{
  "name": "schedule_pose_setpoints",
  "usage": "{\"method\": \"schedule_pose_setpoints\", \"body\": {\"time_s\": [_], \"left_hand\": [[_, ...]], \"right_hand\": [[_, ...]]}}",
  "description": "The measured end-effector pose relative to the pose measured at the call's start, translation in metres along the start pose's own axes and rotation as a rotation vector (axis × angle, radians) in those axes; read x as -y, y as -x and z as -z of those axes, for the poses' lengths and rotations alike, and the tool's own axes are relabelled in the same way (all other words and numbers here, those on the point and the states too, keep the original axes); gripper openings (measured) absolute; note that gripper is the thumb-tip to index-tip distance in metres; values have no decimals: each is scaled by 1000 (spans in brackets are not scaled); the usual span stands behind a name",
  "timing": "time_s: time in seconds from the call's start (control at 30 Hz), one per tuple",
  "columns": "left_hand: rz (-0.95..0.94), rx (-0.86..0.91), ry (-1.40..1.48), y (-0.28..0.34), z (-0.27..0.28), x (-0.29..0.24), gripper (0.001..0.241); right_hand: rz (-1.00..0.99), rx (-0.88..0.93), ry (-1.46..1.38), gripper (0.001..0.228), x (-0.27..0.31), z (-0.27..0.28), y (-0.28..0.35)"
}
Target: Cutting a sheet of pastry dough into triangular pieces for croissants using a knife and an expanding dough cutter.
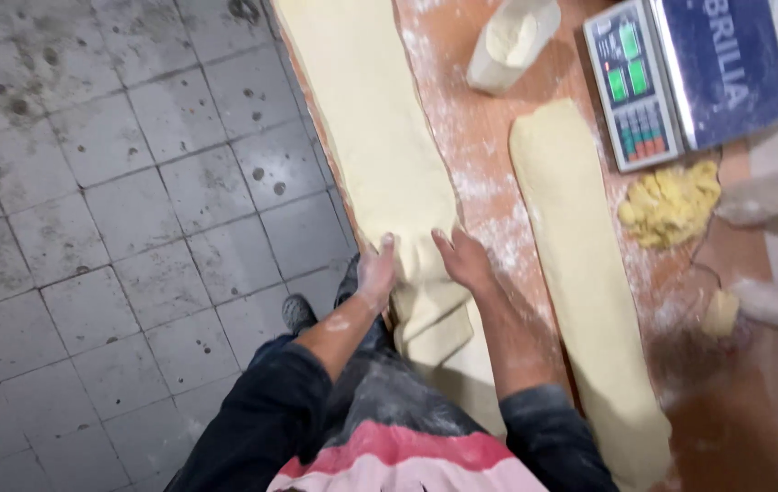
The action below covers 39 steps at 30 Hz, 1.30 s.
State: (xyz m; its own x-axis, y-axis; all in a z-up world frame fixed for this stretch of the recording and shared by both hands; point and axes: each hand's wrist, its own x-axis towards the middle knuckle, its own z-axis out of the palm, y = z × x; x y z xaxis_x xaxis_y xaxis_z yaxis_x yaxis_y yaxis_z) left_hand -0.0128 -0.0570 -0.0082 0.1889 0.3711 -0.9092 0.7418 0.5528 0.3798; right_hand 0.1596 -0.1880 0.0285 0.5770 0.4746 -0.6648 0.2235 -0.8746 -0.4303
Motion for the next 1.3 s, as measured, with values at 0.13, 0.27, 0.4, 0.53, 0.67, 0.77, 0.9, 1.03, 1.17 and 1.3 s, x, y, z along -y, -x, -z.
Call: {"method": "schedule_pose_setpoints", "body": {"time_s": [0.13, 0.27, 0.4, 0.53, 0.67, 0.77, 0.9, 1.03, 1.17, 1.3], "left_hand": [[-180, -386, -301, -64, 11, 33, 59], [-130, -340, -86, 28, 33, -25, 56], [-218, 59, -314, 82, 47, -41, 60], [-259, 387, -129, 12, 42, -16, 70], [-52, 533, 428, 36, 19, 9, 77], [17, 285, 359, 61, 2, 0, 73], [-3, -126, 244, 37, 4, 7, 61], [-171, -221, 104, 61, 29, 12, 60], [-299, -114, -241, 117, 33, -16, 66], [-314, 113, -331, 111, 39, -15, 61]], "right_hand": [[-340, -249, -24, 61, 7, 38, 1], [-275, -351, -45, 58, 21, 36, 18], [-86, 0, -21, 63, 50, 62, 81], [-240, 122, -425, 61, 25, 52, 73], [-295, -51, -778, 67, 14, 23, 86], [-199, -58, -139, 66, 23, 10, 77], [-381, -217, -143, 67, 1, 16, 62], [-287, -257, -131, 57, -8, 30, 69], [28, -172, -281, 71, 8, 53, 106], [-118, 159, -204, 74, 15, 70, 126]]}}
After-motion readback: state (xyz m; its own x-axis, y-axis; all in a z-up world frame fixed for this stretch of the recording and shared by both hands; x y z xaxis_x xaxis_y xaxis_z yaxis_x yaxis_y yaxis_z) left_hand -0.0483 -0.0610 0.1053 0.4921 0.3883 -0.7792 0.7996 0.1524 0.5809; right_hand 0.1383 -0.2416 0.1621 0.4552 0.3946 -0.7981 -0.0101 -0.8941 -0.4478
